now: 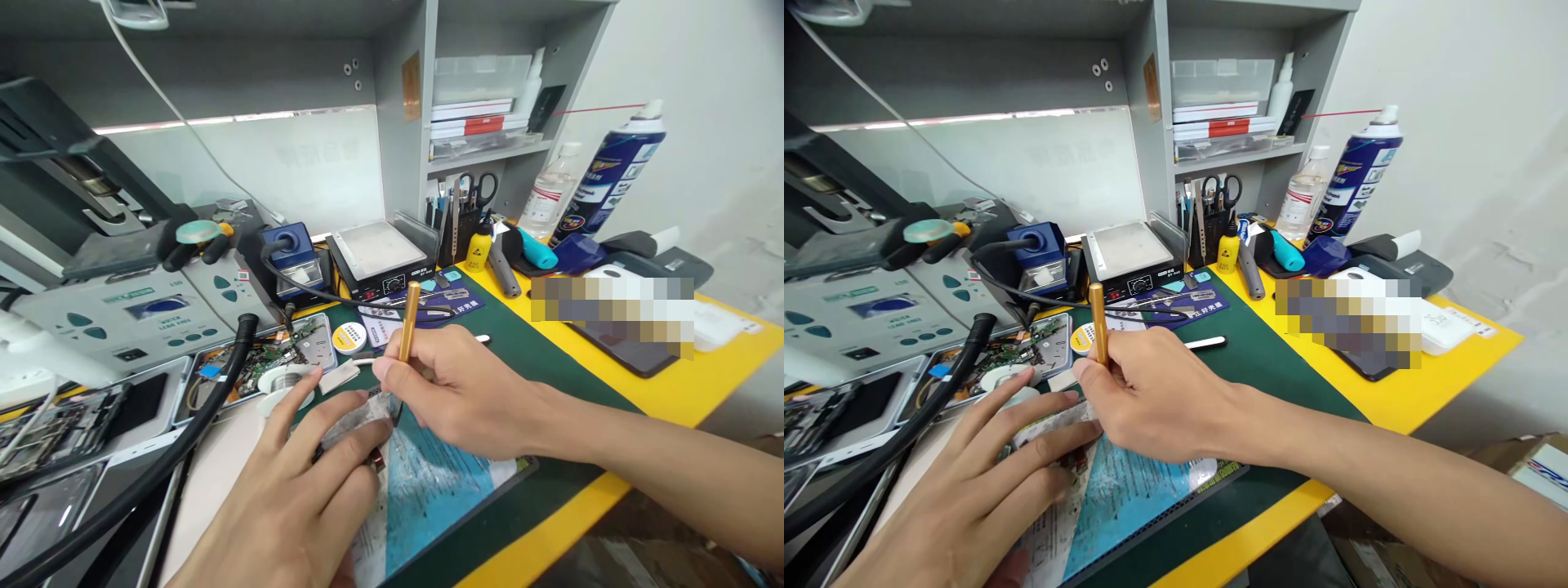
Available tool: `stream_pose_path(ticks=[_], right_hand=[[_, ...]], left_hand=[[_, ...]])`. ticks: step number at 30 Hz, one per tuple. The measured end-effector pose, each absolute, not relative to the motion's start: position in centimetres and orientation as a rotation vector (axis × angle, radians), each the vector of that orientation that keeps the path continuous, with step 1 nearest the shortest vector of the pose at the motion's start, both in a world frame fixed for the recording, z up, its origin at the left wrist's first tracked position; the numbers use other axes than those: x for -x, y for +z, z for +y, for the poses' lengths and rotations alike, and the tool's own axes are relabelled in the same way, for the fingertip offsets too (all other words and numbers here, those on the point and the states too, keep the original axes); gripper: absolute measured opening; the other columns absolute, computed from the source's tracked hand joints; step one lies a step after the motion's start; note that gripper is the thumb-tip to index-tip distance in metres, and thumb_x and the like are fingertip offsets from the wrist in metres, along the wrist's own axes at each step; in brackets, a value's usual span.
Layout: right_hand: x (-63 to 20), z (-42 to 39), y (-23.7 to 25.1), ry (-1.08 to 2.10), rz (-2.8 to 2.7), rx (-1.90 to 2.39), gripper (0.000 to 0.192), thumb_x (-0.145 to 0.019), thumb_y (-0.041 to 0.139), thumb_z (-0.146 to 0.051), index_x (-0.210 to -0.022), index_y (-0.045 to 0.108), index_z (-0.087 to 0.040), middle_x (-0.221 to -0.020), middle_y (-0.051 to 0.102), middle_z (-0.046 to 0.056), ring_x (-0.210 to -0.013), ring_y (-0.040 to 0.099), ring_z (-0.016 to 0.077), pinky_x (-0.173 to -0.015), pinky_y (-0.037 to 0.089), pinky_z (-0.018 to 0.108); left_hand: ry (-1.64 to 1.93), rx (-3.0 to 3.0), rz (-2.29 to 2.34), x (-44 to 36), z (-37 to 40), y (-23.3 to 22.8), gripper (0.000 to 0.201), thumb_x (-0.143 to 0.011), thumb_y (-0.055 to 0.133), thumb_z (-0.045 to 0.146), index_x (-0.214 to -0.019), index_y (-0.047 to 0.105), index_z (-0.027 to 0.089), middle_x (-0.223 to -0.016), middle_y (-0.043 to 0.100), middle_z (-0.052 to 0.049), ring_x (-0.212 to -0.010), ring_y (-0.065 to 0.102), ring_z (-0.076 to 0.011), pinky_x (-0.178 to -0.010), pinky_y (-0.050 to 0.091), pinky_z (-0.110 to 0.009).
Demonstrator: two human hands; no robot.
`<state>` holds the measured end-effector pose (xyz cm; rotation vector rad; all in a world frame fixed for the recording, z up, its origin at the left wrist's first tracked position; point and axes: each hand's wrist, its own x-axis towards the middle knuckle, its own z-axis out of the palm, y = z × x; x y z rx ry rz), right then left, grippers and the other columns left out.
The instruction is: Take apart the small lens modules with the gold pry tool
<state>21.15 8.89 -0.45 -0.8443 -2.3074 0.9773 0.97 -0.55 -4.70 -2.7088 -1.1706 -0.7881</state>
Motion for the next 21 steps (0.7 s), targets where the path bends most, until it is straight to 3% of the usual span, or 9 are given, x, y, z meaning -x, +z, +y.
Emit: stream_pose_path(ticks=[11,21], right_hand=[[-21.16,8.98,-0.36,0.977,-2.305,0.848,0.031,-0.097,0.049,-0.023,-0.067,0.047,-0.018,-0.054,0.053,-0.005,-0.049,0.043,0.0077,-0.052,0.028,0.024],[-21.09,8.83,-0.38,0.974,-2.299,0.813,0.032,-0.098,0.047,-0.02,-0.066,0.045,-0.018,-0.054,0.051,-0.005,-0.05,0.042,0.0074,-0.055,0.028,0.025]], left_hand=[[-0.77,2.713,-1.182,-1.08,-0.59,-4.67,0.022,-0.088,0.048,0.019,-0.078,0.068,0.022,-0.123,0.074,0.001,-0.125,0.057,-0.0237,-0.129,0.015,-0.048],[-0.744,2.719,-1.191,-1.04,-0.6,-4.76,0.021,-0.08,0.049,0.017,-0.081,0.069,0.023,-0.124,0.074,0.001,-0.126,0.057,-0.025,-0.129,0.015,-0.05]])
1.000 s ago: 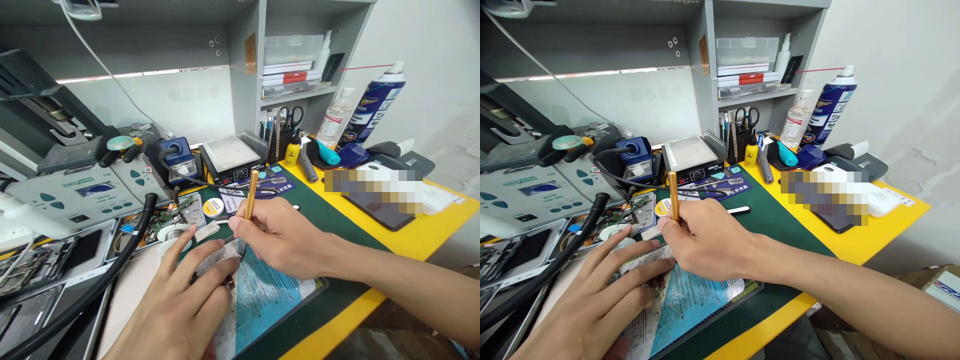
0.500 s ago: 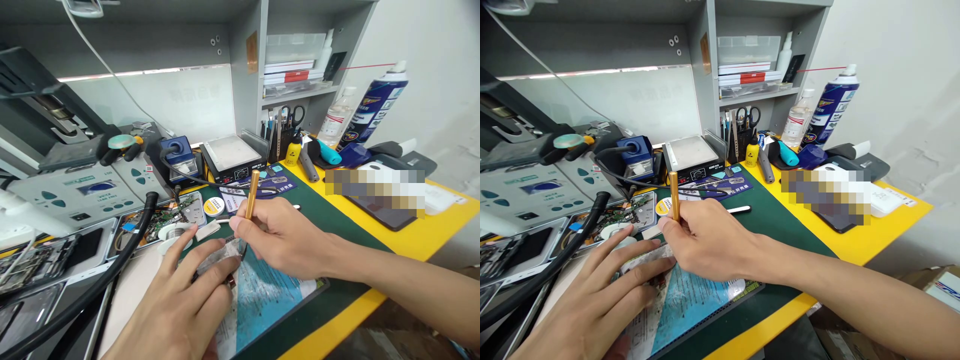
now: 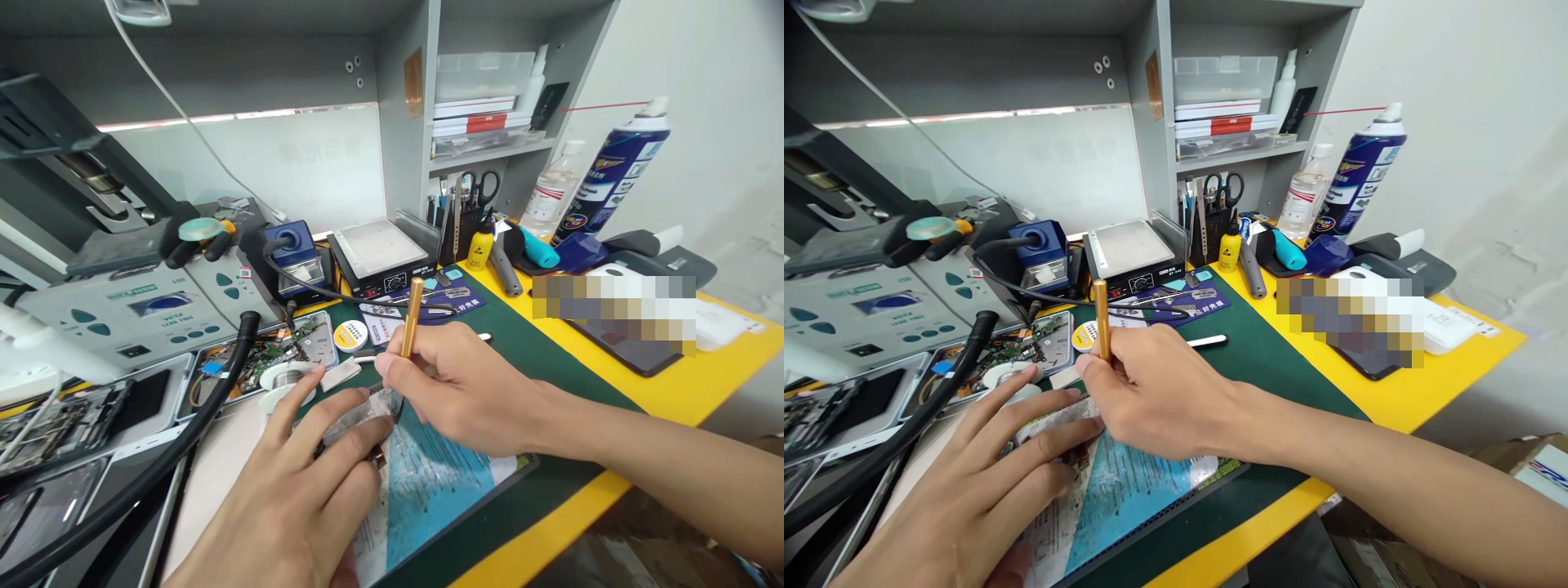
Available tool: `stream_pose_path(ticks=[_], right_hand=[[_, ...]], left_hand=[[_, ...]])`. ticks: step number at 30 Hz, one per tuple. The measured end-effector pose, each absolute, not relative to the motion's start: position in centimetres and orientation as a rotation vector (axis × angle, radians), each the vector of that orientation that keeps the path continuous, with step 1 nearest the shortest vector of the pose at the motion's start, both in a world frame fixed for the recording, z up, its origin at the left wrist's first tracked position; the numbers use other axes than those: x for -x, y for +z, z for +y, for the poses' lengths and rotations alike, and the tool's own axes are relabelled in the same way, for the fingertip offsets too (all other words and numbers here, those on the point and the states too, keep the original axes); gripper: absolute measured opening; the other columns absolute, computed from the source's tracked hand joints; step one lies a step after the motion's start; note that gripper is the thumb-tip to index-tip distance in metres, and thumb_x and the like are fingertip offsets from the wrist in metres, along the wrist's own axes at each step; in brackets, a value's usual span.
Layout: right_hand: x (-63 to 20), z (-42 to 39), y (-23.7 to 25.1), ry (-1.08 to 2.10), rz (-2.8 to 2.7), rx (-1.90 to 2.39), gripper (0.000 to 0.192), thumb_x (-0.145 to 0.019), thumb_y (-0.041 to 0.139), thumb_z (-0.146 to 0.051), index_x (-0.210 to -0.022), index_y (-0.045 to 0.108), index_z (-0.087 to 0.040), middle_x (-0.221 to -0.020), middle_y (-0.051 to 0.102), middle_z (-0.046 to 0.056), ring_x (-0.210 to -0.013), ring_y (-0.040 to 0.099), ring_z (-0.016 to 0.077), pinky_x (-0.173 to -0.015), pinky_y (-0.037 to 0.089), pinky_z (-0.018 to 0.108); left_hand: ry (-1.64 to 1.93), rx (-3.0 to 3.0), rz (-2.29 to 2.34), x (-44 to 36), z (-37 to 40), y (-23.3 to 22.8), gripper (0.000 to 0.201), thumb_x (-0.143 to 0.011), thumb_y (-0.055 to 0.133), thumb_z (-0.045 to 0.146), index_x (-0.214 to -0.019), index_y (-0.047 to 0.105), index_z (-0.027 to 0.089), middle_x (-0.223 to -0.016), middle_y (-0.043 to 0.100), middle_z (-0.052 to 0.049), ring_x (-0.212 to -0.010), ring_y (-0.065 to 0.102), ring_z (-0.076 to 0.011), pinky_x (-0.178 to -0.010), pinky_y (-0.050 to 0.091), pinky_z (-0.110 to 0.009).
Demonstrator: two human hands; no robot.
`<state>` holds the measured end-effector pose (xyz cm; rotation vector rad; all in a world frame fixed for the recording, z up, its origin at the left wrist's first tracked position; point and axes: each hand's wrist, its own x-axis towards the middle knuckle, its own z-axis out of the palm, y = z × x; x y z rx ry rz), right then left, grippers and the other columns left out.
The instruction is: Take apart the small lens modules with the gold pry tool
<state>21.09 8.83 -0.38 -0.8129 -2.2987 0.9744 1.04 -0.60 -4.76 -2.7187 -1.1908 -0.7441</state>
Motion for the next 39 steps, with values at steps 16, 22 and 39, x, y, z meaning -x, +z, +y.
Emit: stream_pose_path(ticks=[16,22,39], right_hand=[[-21.32,9.1,-0.03,0.973,-2.29,0.885,0.034,-0.099,0.046,-0.024,-0.066,0.051,-0.017,-0.054,0.051,-0.004,-0.049,0.04,0.0086,-0.051,0.026,0.026],[-21.29,9.05,-0.04,1.001,-2.29,0.888,0.032,-0.098,0.048,-0.023,-0.066,0.053,-0.017,-0.055,0.052,-0.004,-0.05,0.042,0.0089,-0.052,0.03,0.026],[-21.32,9.05,0.05,1.018,-2.275,0.902,0.035,-0.099,0.047,-0.024,-0.065,0.053,-0.018,-0.054,0.051,-0.004,-0.05,0.041,0.01,-0.051,0.026,0.028]], left_hand=[[-0.751,2.715,-1.157,-1.08,-0.74,-4.7,0.022,-0.081,0.046,0.017,-0.081,0.068,0.023,-0.126,0.072,0.002,-0.127,0.055,-0.0244,-0.129,0.015,-0.052],[-0.744,2.718,-1.163,-1.03,-0.5,-4.85,0.028,-0.073,0.045,0.014,-0.085,0.069,0.022,-0.126,0.072,0.001,-0.127,0.055,-0.0259,-0.128,0.016,-0.055],[-0.704,2.702,-1.177,-1.02,-0.78,-4.79,0.022,-0.075,0.047,0.014,-0.081,0.066,0.022,-0.127,0.071,0.001,-0.127,0.055,-0.0254,-0.128,0.017,-0.054]])
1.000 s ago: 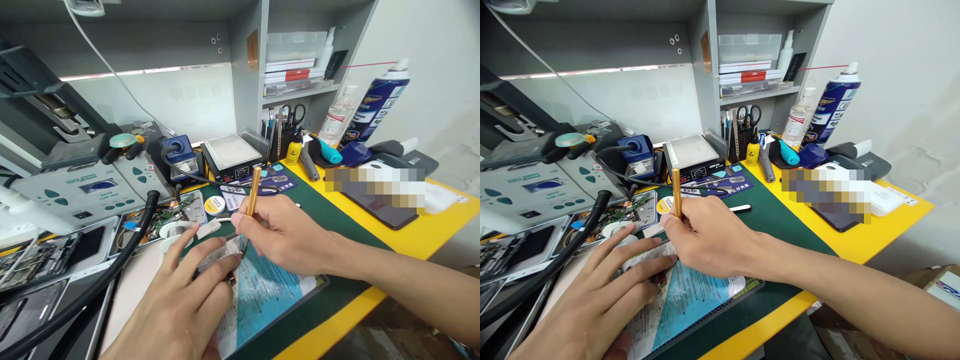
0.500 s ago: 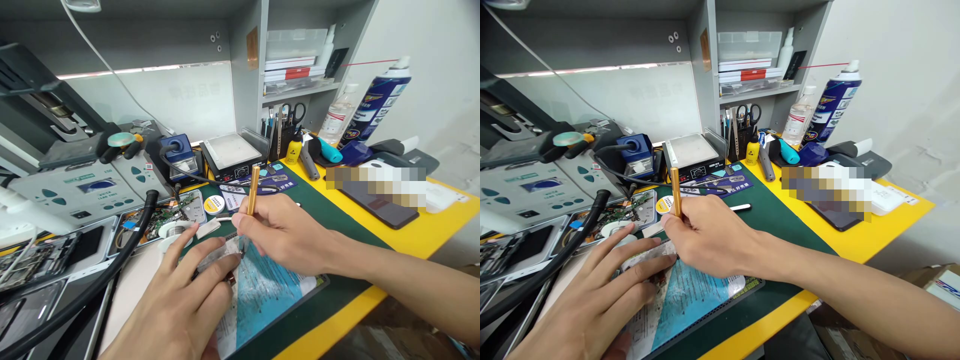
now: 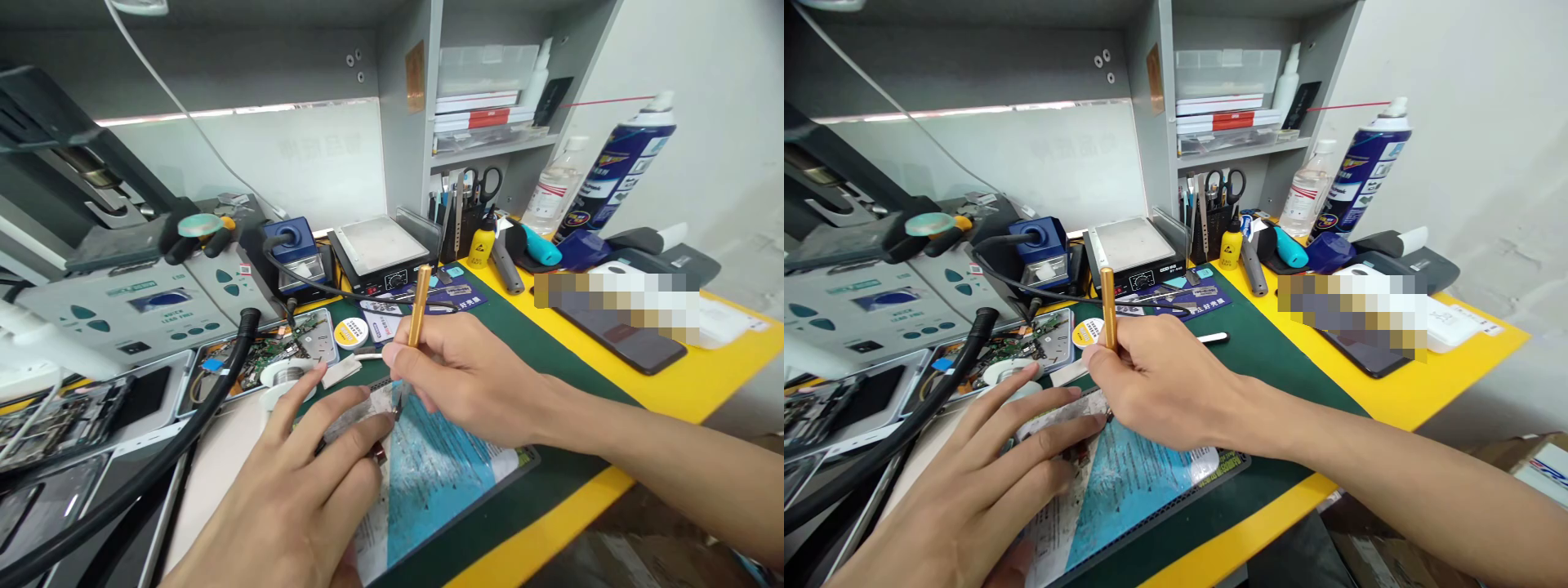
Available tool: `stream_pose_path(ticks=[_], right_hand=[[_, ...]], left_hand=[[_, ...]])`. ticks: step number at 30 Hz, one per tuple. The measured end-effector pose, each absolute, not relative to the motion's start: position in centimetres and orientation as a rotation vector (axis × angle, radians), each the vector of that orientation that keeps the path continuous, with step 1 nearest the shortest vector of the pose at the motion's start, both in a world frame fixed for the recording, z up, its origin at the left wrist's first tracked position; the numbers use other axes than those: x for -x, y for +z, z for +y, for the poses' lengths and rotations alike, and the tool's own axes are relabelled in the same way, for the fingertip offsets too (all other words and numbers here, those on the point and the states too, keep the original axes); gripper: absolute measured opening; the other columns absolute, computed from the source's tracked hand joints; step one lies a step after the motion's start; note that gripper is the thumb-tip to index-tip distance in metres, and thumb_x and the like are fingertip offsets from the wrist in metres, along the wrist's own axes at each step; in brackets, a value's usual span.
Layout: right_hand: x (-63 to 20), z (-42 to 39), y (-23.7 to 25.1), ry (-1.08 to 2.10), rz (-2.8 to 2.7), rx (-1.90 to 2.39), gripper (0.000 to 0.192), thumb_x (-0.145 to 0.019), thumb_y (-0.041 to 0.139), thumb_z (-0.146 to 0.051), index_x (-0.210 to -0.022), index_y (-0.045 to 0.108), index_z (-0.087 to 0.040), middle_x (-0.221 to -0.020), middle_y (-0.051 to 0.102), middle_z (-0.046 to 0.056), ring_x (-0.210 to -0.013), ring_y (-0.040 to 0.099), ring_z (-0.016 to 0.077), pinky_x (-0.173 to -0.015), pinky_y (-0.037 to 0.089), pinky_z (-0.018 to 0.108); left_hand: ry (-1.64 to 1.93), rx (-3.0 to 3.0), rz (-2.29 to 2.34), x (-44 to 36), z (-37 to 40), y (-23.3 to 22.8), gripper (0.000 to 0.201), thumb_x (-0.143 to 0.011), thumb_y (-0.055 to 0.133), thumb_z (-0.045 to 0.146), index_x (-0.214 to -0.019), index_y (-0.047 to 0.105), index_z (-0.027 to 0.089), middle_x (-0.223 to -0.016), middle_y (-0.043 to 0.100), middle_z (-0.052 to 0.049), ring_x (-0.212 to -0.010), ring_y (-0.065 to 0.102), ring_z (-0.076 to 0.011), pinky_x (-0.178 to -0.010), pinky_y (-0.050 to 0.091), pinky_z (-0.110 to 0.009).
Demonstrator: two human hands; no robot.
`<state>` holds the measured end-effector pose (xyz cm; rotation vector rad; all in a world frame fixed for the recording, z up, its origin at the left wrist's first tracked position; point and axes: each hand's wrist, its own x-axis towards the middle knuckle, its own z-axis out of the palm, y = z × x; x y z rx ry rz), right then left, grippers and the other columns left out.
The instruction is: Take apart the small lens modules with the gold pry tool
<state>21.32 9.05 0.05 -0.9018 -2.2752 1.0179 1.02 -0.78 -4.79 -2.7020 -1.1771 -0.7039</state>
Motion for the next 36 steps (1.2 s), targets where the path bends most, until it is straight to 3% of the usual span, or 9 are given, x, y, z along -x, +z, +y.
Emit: stream_pose_path(ticks=[13,18,24,36], right_hand=[[-21.3,9.0,-0.1,1.0,-2.297,0.901,0.034,-0.098,0.047,-0.025,-0.065,0.049,-0.018,-0.054,0.05,-0.005,-0.049,0.041,0.0088,-0.051,0.027,0.027],[-21.3,9.0,-0.1,1.011,-2.299,0.905,0.033,-0.099,0.047,-0.025,-0.066,0.049,-0.018,-0.054,0.051,-0.005,-0.049,0.042,0.0088,-0.05,0.027,0.027],[-21.3,9.0,-0.2,1.014,-2.294,0.907,0.037,-0.1,0.044,-0.027,-0.065,0.049,-0.018,-0.054,0.053,-0.004,-0.048,0.043,0.0093,-0.047,0.024,0.028],[-21.3,9.0,-0.2,1.016,-2.253,0.893,0.038,-0.1,0.046,-0.026,-0.063,0.047,-0.018,-0.053,0.051,-0.004,-0.048,0.041,0.0083,-0.048,0.026,0.027]], left_hand=[[-0.652,2.765,-1.388,-1.8,-1.6,-3.5,0.027,-0.086,0.045,0.012,-0.089,0.069,0.021,-0.13,0.07,0.0,-0.132,0.052,-0.0258,-0.128,0.015,-0.057],[-0.533,2.798,-1.345,-1.6,-1.7,-3.0,0.027,-0.081,0.047,0.009,-0.09,0.069,0.02,-0.133,0.068,-0.001,-0.134,0.05,-0.0258,-0.128,0.014,-0.057],[-0.674,2.771,-1.409,-1.8,-1.7,-3.4,0.028,-0.086,0.043,0.009,-0.085,0.069,0.02,-0.129,0.071,0.0,-0.132,0.052,-0.0245,-0.128,0.015,-0.055],[-0.631,2.768,-1.303,-1.5,-1.3,-3.7,0.027,-0.083,0.043,0.011,-0.086,0.068,0.02,-0.13,0.07,-0.001,-0.13,0.053,-0.0258,-0.128,0.016,-0.055]])
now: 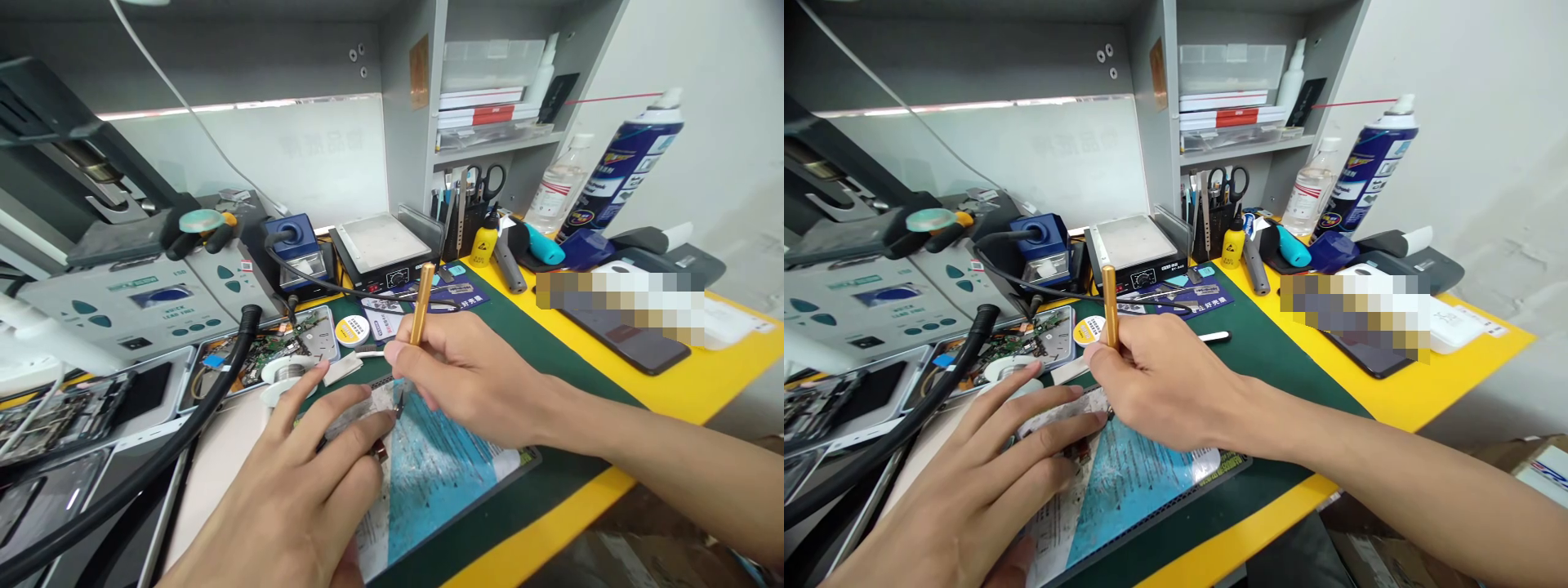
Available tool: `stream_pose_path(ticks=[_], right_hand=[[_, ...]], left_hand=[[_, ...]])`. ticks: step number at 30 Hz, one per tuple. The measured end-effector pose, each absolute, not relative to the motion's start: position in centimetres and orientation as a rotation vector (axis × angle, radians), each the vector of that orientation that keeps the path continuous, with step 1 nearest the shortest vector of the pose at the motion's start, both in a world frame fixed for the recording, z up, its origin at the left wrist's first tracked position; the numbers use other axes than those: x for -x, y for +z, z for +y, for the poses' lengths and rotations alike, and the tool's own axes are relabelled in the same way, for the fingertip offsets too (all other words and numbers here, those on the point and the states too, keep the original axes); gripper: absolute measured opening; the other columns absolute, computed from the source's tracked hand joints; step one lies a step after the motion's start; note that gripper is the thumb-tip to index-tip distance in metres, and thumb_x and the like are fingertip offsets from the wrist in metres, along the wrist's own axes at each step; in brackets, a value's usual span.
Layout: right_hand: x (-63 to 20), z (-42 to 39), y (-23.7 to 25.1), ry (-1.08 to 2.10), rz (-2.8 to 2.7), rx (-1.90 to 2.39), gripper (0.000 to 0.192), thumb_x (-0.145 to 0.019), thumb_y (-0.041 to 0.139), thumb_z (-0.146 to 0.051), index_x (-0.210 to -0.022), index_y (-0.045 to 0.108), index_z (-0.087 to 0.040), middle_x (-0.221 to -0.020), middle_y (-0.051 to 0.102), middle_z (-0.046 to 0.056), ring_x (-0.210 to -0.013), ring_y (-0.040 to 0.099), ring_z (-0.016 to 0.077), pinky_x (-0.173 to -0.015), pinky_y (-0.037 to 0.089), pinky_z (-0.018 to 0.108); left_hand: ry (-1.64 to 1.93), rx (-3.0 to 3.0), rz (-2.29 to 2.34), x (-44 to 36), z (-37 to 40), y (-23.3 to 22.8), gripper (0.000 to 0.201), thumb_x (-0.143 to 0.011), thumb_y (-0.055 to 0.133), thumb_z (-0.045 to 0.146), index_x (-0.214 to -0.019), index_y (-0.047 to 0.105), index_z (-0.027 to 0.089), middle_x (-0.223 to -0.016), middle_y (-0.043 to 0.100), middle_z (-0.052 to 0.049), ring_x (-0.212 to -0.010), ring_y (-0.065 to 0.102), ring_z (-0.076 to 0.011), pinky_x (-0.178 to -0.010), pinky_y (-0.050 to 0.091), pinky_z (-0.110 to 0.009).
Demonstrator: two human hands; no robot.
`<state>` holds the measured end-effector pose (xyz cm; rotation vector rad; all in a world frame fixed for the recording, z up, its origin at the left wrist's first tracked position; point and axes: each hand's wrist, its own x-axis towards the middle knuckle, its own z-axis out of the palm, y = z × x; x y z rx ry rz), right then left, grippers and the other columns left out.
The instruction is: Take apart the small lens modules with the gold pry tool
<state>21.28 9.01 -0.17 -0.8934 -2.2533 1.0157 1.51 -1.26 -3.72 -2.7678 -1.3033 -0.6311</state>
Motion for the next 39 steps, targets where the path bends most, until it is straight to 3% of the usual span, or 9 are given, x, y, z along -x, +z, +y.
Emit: stream_pose_path(ticks=[13,19,23,24,31,39], right_hand=[[-21.3,8.9,-0.2,0.969,-2.277,0.88,0.037,-0.1,0.045,-0.025,-0.064,0.047,-0.018,-0.053,0.051,-0.005,-0.047,0.041,0.008,-0.048,0.026,0.027],[-21.2,8.8,-0.2,0.958,-2.312,0.9,0.037,-0.099,0.046,-0.025,-0.063,0.046,-0.019,-0.051,0.05,-0.005,-0.046,0.041,0.0083,-0.047,0.025,0.027],[-21.2,8.9,-0.2,0.942,-2.273,0.883,0.037,-0.1,0.046,-0.024,-0.063,0.045,-0.019,-0.053,0.05,-0.005,-0.047,0.04,0.0078,-0.048,0.025,0.027],[-21.2,8.9,-0.2,0.935,-2.271,0.881,0.037,-0.1,0.047,-0.023,-0.063,0.045,-0.018,-0.053,0.05,-0.005,-0.047,0.04,0.0077,-0.049,0.025,0.027],[-21.1,8.8,-0.3,0.948,-2.287,0.888,0.036,-0.1,0.046,-0.025,-0.065,0.044,-0.019,-0.052,0.047,-0.006,-0.046,0.037,0.0073,-0.048,0.024,0.026],[-21.2,8.8,-0.3,0.944,-2.293,0.873,0.033,-0.1,0.046,-0.025,-0.067,0.043,-0.019,-0.053,0.044,-0.006,-0.048,0.037,0.0076,-0.048,0.025,0.026]], left_hand=[[-0.581,2.774,-1.357,-1.6,-1.7,-3.5,0.029,-0.074,0.044,0.007,-0.084,0.068,0.019,-0.13,0.07,-0.003,-0.131,0.053,-0.027,-0.128,0.017,-0.056],[-0.731,2.71,-1.199,-1.4,-1.0,-4.3,0.025,-0.074,0.045,0.012,-0.079,0.067,0.021,-0.126,0.072,-0.002,-0.127,0.055,-0.0264,-0.127,0.019,-0.055],[-0.535,2.773,-1.264,-1.4,-1.1,-4.1,0.035,-0.067,0.044,0.006,-0.087,0.07,0.02,-0.134,0.069,-0.001,-0.132,0.053,-0.0258,-0.128,0.017,-0.055],[-0.661,2.732,-1.189,-1.4,-1.2,-3.9,0.035,-0.066,0.043,0.006,-0.084,0.07,0.021,-0.129,0.071,0.0,-0.129,0.055,-0.0255,-0.128,0.017,-0.055],[-0.52,2.758,-1.329,-1.7,-1.5,-2.9,0.037,-0.066,0.042,0.003,-0.085,0.07,0.019,-0.133,0.069,-0.001,-0.132,0.053,-0.026,-0.129,0.018,-0.055],[-0.74,2.7,-1.18,-1.2,-0.9,-4.8,0.032,-0.068,0.044,0.006,-0.082,0.069,0.021,-0.126,0.072,-0.001,-0.126,0.057,-0.0263,-0.127,0.021,-0.056]])
